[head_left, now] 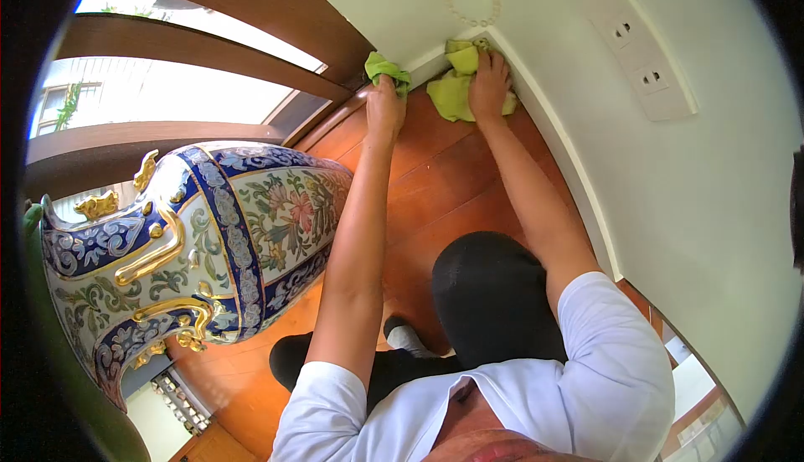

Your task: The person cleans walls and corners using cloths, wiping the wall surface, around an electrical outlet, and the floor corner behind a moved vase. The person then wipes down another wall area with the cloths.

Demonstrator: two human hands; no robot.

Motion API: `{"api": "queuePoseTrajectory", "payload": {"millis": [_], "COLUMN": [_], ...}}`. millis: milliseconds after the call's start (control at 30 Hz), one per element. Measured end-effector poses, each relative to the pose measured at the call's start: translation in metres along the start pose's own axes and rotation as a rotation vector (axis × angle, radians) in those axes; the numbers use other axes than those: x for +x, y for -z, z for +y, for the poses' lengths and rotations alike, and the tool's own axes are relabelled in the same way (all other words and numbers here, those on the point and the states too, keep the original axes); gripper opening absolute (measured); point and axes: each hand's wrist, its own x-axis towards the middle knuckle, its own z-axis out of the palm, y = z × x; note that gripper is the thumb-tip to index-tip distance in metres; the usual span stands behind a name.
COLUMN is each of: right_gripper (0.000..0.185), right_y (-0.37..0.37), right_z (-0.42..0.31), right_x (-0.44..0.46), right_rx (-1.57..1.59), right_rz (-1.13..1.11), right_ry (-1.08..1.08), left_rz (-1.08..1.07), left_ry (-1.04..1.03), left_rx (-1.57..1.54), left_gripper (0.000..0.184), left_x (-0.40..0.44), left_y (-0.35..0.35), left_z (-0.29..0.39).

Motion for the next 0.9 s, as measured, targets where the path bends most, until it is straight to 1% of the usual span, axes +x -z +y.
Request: {"api": "queuePoseTrajectory", "payload": {"millis": [67, 133, 200, 233, 300, 367, 400, 433, 467, 500, 533, 633, 733, 800, 867, 900], "right_gripper": [0.050, 0.052, 0.042, 0.034, 0.029, 0.030, 0.026, 0.028, 0.032, 0.038, 0.045, 0.054, 0.056, 0.053, 0.051, 0.049], "right_y": [-0.016, -0.046, -0.072, -0.089, -0.083, -0.032, -0.009, 0.013, 0.025, 0.022, 0.020, 0.016, 0.055, 0.101, 0.139, 0.155], "right_z": [0.008, 0.001, -0.014, -0.018, -0.023, -0.046, -0.047, -0.040, -0.026, -0.009, 0.003, 0.028, 0.052, 0.075, 0.116, 0.126], "right_x": [-0.012, -0.044, -0.075, -0.089, -0.092, -0.069, -0.050, -0.029, -0.014, -0.005, -0.002, -0.022, -0.066, -0.115, -0.166, -0.173], "right_rx": [-0.283, -0.347, -0.195, 0.009, 0.219, 0.232, 0.036, -0.080, -0.197, -0.279, -0.361, -0.178, -0.209, -0.278, -0.056, 0.059], "right_rz": [-0.080, -0.173, -0.198, -0.393, -0.680, -0.878, -0.740, -0.617, -0.494, -0.302, -0.108, -0.309, -0.464, -0.769, -0.750, -0.901], "right_ry": [0.013, 0.200, 0.402, 0.470, 0.425, 0.198, 0.193, 0.228, 0.261, 0.302, 0.342, 0.312, 0.480, 0.459, 0.563, 0.493], "left_rz": [0.038, 0.032, 0.015, 0.002, -0.014, -0.030, -0.001, -0.015, -0.032, -0.049, -0.018, -0.004, 0.020, 0.032, 0.021, 0.017], "left_ry": [-0.053, -0.043, -0.024, -0.011, -0.022, -0.053, -0.102, -0.062, -0.022, 0.015, -0.013, -0.013, -0.052, -0.055, -0.048, -0.044], "left_rx": [0.003, 0.044, 0.063, 0.058, 0.042, 0.027, 0.039, 0.035, 0.029, 0.021, 0.059, 0.110, 0.075, 0.054, 0.063, 0.071], "left_gripper": [0.020, 0.022, 0.023, 0.023, 0.024, 0.024, 0.023, 0.022, 0.021, 0.020, 0.021, 0.021, 0.023, 0.024, 0.024, 0.024], "left_x": [-0.001, 0.002, 0.001, 0.000, 0.002, 0.001, -0.001, -0.002, -0.002, -0.001, 0.000, -0.002, -0.001, -0.002, -0.004, -0.005], "left_y": [-0.003, -0.007, -0.005, -0.002, 0.000, 0.000, 0.003, 0.005, 0.005, 0.002, -0.002, -0.012, -0.013, -0.012, -0.014, -0.015], "left_z": [-0.001, -0.003, -0.005, -0.002, 0.001, -0.006, -0.003, 0.000, 0.002, 0.004, 0.001, -0.002, -0.007, -0.004, -0.003, -0.003]}}
